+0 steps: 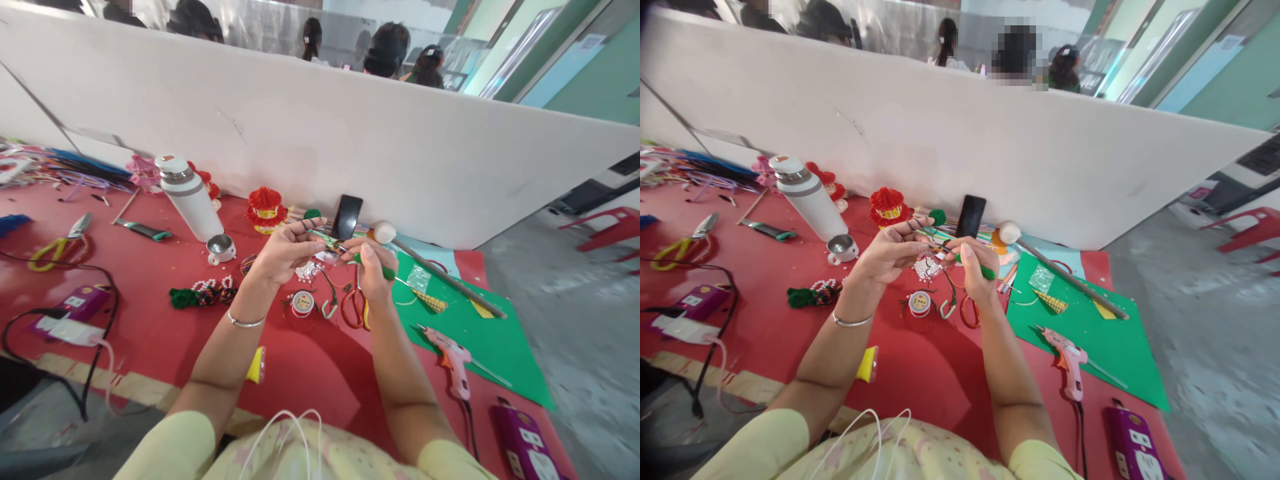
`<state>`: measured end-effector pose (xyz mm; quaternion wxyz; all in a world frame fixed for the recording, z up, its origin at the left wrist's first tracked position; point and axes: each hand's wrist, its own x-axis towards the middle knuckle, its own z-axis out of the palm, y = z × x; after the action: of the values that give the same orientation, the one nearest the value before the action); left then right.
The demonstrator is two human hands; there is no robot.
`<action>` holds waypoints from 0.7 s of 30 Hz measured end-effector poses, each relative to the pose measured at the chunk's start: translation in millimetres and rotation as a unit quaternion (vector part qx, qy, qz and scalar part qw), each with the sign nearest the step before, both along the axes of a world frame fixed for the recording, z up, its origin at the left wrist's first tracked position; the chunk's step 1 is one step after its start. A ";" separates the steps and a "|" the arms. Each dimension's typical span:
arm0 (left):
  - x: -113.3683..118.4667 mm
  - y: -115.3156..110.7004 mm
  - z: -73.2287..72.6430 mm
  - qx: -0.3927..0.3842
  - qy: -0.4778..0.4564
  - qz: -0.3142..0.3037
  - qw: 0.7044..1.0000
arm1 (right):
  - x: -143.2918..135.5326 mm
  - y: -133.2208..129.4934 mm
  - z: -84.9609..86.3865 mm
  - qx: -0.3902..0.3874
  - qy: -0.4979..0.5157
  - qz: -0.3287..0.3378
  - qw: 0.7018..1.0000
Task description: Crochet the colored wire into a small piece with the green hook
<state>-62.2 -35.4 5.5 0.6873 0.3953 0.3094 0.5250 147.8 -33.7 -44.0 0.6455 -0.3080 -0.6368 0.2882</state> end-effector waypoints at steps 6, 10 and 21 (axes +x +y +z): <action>0.7 0.6 -0.1 0.003 -0.011 0.002 1.000 | -0.9 -1.4 5.8 0.030 -0.009 0.002 1.000; 1.6 0.1 1.0 0.003 -0.005 0.007 1.000 | 0.5 0.0 6.1 0.026 -0.008 0.016 0.999; 2.6 -0.5 2.6 0.014 -0.002 0.014 1.000 | 4.2 1.5 7.2 0.042 -0.035 0.015 0.998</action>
<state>-59.6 -35.9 8.1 0.6747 0.3998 0.3063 0.5396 152.0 -32.2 -36.8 0.6307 -0.2808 -0.6752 0.2599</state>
